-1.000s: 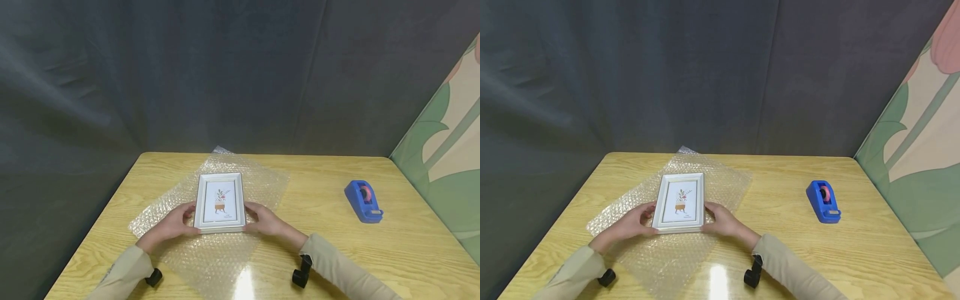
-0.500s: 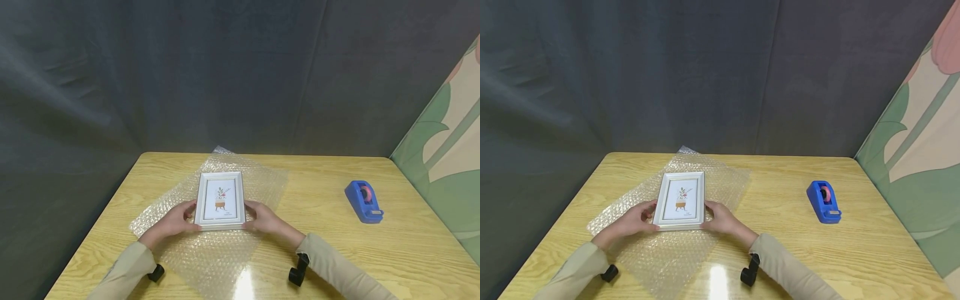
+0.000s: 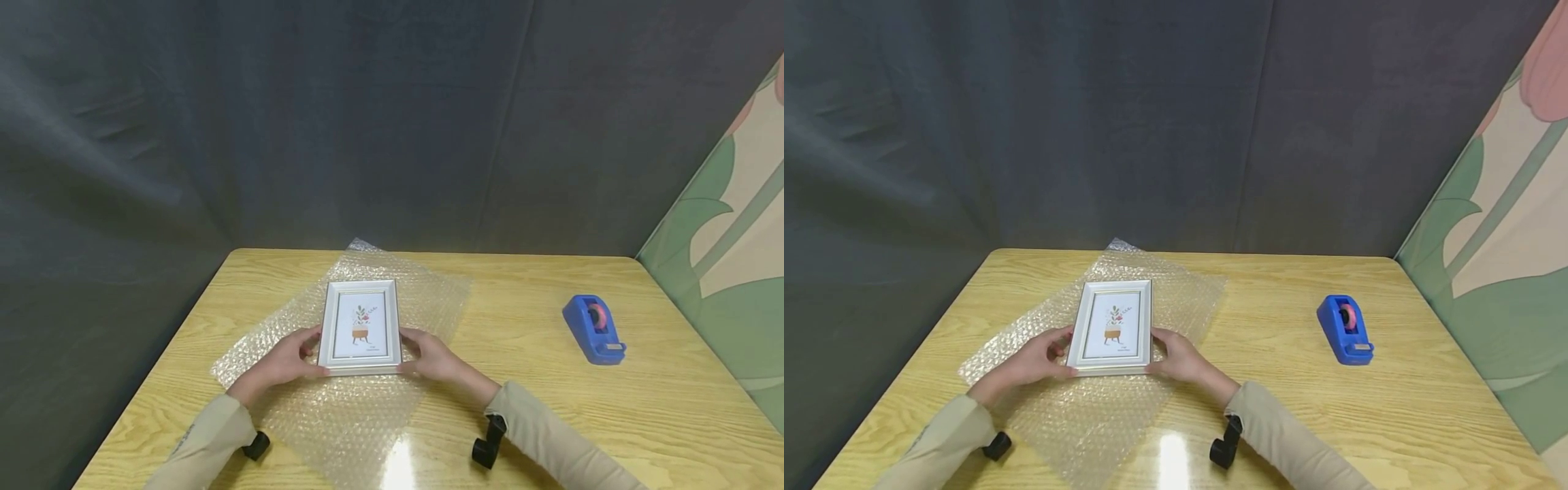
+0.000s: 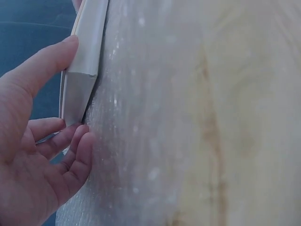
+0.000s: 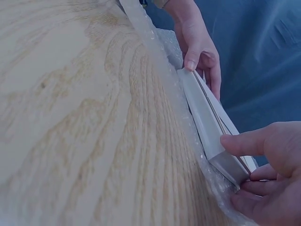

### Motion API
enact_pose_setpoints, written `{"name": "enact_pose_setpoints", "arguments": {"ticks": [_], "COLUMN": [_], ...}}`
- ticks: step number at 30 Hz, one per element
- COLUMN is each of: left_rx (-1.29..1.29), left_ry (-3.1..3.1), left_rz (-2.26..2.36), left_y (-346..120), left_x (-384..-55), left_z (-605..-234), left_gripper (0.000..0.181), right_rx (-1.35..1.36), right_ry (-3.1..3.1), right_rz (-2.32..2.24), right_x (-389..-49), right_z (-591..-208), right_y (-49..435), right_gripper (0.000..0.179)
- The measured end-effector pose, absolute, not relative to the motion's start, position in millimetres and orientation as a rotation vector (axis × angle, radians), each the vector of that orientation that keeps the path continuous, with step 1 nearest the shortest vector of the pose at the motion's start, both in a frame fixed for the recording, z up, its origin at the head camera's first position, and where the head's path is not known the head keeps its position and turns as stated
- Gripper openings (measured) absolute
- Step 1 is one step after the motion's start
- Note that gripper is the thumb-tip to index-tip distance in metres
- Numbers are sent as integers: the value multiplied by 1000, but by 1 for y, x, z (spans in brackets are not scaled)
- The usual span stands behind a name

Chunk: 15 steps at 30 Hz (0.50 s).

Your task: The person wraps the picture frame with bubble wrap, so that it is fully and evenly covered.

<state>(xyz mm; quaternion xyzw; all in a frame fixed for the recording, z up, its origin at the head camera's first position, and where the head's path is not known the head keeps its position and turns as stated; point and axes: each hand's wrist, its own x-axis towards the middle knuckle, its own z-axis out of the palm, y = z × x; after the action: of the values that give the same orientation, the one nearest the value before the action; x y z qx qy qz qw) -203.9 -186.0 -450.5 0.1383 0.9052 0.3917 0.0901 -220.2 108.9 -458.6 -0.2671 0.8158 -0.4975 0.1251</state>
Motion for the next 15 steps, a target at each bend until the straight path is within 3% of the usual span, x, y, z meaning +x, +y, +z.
{"name": "enact_pose_setpoints", "arguments": {"ticks": [15], "left_rx": [398], "left_ry": [2602], "left_rz": [1215], "left_y": [-188], "left_x": [-205], "left_z": [-447], "left_gripper": [88], "right_rx": [-844], "right_ry": [2321], "right_rz": [-1497], "right_x": [-219], "right_z": [-461], "right_y": [112], "right_gripper": [68]}}
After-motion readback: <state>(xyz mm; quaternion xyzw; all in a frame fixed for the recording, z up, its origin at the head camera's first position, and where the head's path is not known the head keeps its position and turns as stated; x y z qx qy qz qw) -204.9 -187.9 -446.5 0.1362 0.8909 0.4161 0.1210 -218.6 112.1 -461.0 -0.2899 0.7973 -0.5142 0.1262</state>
